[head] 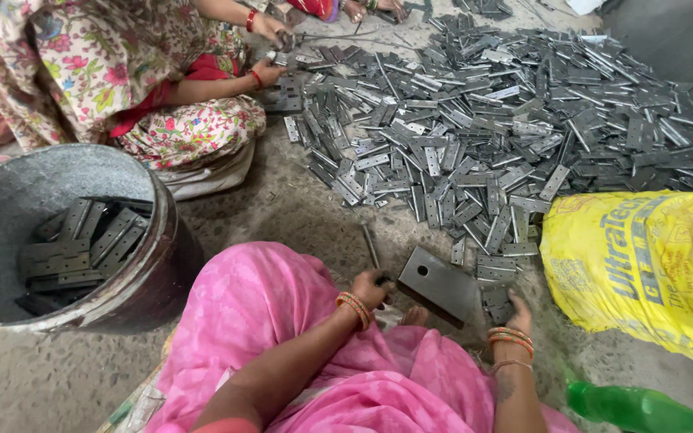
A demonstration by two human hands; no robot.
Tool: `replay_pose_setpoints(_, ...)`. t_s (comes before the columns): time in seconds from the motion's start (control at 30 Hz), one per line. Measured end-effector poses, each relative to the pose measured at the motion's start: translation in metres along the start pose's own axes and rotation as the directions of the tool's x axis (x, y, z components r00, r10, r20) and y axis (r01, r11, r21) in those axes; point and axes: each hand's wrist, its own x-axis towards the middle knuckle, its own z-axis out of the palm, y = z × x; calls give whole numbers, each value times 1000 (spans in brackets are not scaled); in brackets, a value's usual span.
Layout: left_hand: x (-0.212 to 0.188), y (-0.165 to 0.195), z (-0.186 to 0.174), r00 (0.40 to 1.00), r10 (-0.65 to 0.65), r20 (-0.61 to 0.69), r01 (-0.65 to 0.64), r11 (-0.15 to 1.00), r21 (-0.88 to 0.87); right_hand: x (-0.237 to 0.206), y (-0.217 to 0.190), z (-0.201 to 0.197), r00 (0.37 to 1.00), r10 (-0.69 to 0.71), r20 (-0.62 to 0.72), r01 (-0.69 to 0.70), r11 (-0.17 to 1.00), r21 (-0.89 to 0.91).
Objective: The person sits on the floor and assembles small metal parts by hand. They pick up two metal pieces, align them, and press them together, then place the assembled unit into a nearby bucket. The process is repeated continuously.
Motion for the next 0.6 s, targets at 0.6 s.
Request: replay_pose_setpoints(0.6,-170,31,-33,804,312,507,-96,908,-407,-151,48,57,707,-86,702,560,675,-480)
